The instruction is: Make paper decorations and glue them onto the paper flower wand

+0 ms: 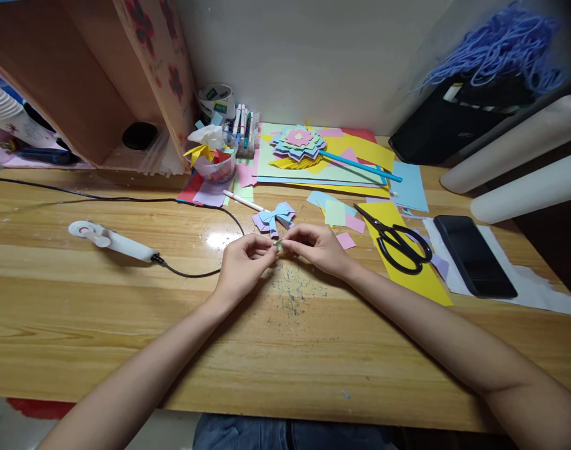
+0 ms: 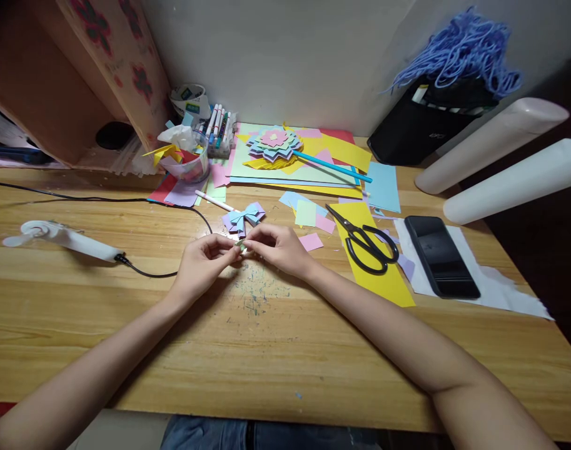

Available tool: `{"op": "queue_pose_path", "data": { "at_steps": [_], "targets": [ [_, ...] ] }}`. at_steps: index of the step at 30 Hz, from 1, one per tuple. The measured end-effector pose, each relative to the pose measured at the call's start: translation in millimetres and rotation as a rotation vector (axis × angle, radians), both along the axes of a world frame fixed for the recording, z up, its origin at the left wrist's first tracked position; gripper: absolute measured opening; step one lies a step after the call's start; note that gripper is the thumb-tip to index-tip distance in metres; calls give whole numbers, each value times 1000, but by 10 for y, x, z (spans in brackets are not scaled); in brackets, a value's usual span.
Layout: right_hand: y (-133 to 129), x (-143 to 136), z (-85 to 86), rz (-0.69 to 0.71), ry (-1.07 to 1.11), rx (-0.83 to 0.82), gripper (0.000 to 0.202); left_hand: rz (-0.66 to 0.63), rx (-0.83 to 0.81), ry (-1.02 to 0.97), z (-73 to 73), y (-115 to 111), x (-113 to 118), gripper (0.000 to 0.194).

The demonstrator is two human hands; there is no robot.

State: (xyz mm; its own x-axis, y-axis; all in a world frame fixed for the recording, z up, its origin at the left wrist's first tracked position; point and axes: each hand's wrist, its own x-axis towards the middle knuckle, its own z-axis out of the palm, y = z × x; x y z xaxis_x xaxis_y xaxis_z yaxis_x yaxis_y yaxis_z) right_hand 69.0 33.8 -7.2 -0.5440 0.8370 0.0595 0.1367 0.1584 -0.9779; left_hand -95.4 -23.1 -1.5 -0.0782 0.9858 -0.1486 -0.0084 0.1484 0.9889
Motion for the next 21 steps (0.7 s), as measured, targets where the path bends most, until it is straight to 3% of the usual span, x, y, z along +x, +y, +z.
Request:
{"op": "queue_pose_path", "data": {
  "at_steps": [10,21],
  "targets": [
    [32,1,-3,-179,55,30,11,39,-17,37,33,8,-23,16],
    [-9,7,-15,-69,-76,63,14,-8,33,35,-5,-16,17,16]
  ]
}}
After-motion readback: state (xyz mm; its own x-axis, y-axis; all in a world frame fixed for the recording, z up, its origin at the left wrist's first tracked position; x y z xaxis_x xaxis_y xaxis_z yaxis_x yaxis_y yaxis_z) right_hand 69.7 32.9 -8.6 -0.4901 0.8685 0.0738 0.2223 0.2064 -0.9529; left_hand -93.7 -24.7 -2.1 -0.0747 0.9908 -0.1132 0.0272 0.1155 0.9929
